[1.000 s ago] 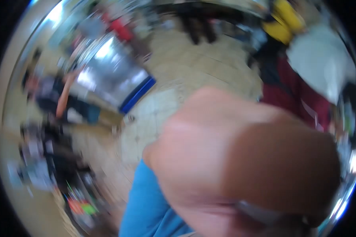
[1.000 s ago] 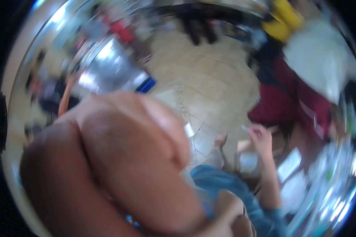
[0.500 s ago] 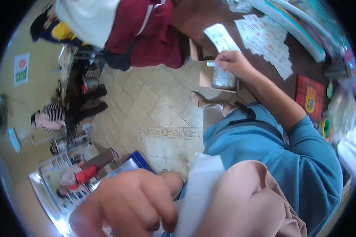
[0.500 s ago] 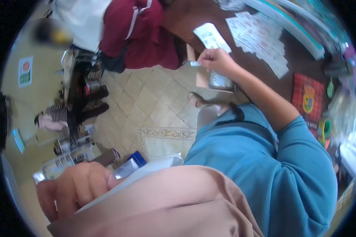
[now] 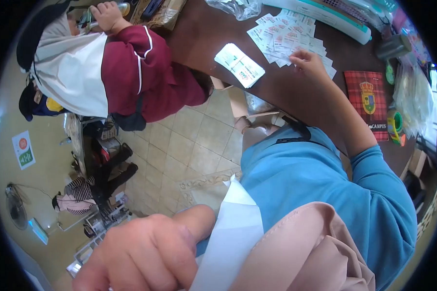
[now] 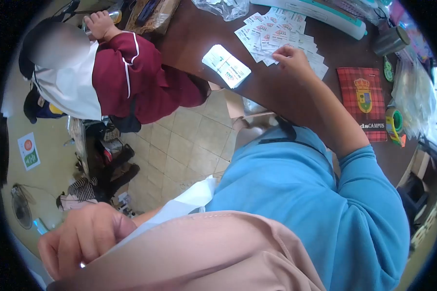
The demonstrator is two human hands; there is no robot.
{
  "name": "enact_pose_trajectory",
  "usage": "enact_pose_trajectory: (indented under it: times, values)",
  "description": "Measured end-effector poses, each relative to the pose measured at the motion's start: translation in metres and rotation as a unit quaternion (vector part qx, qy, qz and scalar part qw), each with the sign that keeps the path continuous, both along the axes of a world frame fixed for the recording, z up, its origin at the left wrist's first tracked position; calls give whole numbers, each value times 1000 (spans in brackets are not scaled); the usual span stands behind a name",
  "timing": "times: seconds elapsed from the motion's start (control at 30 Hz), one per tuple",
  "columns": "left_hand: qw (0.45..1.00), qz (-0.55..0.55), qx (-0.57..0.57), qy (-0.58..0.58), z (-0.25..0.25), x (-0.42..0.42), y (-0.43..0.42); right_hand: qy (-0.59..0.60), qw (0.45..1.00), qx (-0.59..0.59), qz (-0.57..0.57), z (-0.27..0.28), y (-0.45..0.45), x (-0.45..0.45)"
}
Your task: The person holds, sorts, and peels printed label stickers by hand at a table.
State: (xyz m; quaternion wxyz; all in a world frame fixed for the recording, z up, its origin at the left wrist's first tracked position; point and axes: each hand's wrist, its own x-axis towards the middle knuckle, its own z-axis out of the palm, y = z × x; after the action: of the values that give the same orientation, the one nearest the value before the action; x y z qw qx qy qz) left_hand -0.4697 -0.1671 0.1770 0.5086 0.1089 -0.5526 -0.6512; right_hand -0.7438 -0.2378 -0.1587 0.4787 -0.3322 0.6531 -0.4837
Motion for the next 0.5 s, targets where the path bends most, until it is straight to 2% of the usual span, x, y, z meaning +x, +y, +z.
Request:
enact_pose_trajectory:
  times: [0.03,0.1,0.13,0.2,0.33,0.4,0.5]
  values:
    - [1000,-9,5,-4,0,-3,1,2,1000,-6,-21,-8,-2,-7]
    - [990,117,58,54,-5,-15,5,2,999,0,-47,-15,1,-17]
    - [990,113,61,56,-8,-15,-8,-1,998,2,-60,-14,0,-20]
    - [982,-133,6,133,-14,-14,-45,-2,998,6,-59,-25,0,-31]
    - [982,-117,3,149,-17,-10,-63,27,994,19,-109,-36,9,-41]
    - [976,-186,-102,41,-14,0,-86,38,993,11,-111,-32,9,-48]
    - [966,-248,-69,-3,-7,2,-107,29,986,42,-156,-33,11,-51]
